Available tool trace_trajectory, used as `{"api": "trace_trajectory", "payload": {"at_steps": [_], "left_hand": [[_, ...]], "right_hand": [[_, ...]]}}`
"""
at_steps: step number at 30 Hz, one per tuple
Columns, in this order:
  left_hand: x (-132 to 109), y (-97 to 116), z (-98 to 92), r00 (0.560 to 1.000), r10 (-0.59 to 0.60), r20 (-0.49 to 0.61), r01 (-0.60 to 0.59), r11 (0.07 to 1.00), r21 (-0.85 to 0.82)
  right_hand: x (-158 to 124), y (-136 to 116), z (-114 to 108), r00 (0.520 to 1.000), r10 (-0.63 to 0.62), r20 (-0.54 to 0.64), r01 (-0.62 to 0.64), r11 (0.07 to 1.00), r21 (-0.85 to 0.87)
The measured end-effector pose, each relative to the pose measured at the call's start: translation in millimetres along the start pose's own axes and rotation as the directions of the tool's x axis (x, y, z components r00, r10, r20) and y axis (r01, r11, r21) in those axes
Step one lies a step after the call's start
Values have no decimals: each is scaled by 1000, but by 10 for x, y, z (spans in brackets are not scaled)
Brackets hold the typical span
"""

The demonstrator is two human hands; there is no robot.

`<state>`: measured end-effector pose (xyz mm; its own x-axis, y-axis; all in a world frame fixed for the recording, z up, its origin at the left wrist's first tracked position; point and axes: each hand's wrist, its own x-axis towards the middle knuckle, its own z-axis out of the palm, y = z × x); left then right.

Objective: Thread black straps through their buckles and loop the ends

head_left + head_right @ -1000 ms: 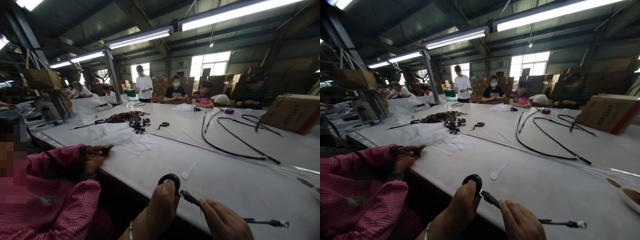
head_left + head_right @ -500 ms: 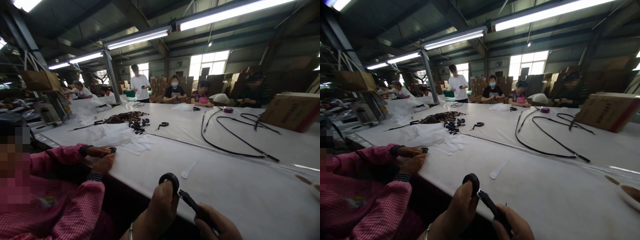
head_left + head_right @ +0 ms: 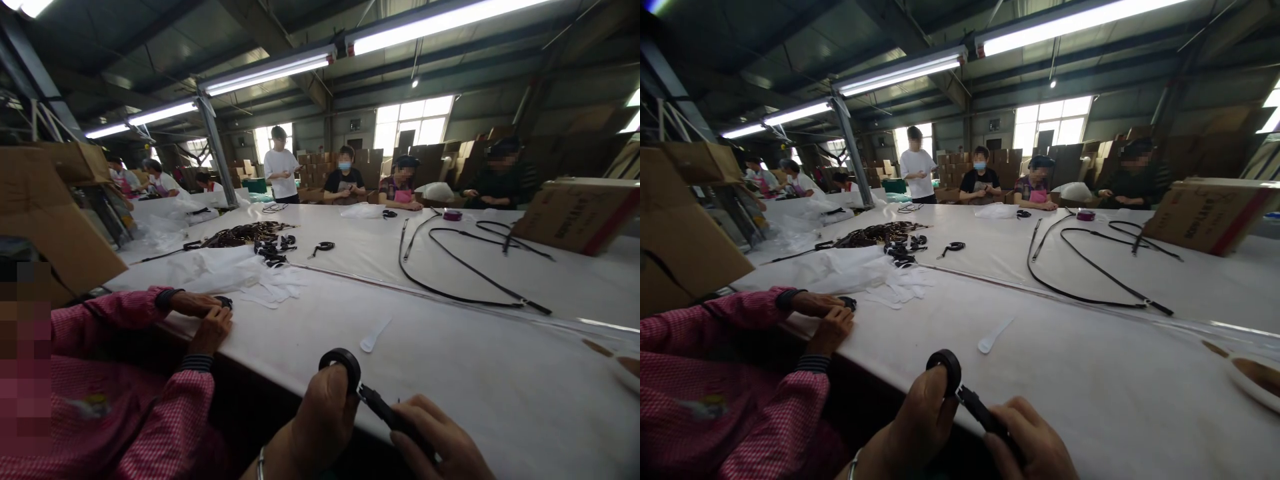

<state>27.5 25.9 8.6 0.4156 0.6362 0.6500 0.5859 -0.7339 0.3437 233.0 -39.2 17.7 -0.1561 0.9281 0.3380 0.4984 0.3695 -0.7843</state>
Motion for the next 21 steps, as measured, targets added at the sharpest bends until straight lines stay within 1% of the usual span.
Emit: {"api": "trace_trajectory", "payload": {"at_steps": [2,3,6,8,11,14,17,19,21], "left_hand": [[-12,50,30,999,24,30,-24,1000,3],[-23,69,53,998,33,50,-33,999,-1],[-67,88,129,996,30,88,-28,999,-23],[-96,71,161,992,5,130,4,997,-71],[-123,38,155,971,-60,230,107,975,-197],[-117,27,96,942,-120,314,232,907,-350],[-79,33,1,901,-123,415,334,807,-486],[-50,42,-76,870,-115,480,397,741,-541],[-28,55,-147,843,-133,521,460,679,-573]], "right_hand": [[20,-16,39,999,13,50,-15,999,32],[25,-17,75,998,34,56,-36,998,42],[12,9,215,988,156,-3,-156,985,68],[-11,44,289,972,229,-59,-223,971,92],[-34,84,321,971,235,-39,-231,969,86],[-32,77,299,973,227,-39,-222,970,99],[-23,36,283,973,218,-76,-204,966,160],[-19,10,282,972,213,-95,-192,963,190],[-18,-7,288,970,212,-118,-184,961,208]]}}
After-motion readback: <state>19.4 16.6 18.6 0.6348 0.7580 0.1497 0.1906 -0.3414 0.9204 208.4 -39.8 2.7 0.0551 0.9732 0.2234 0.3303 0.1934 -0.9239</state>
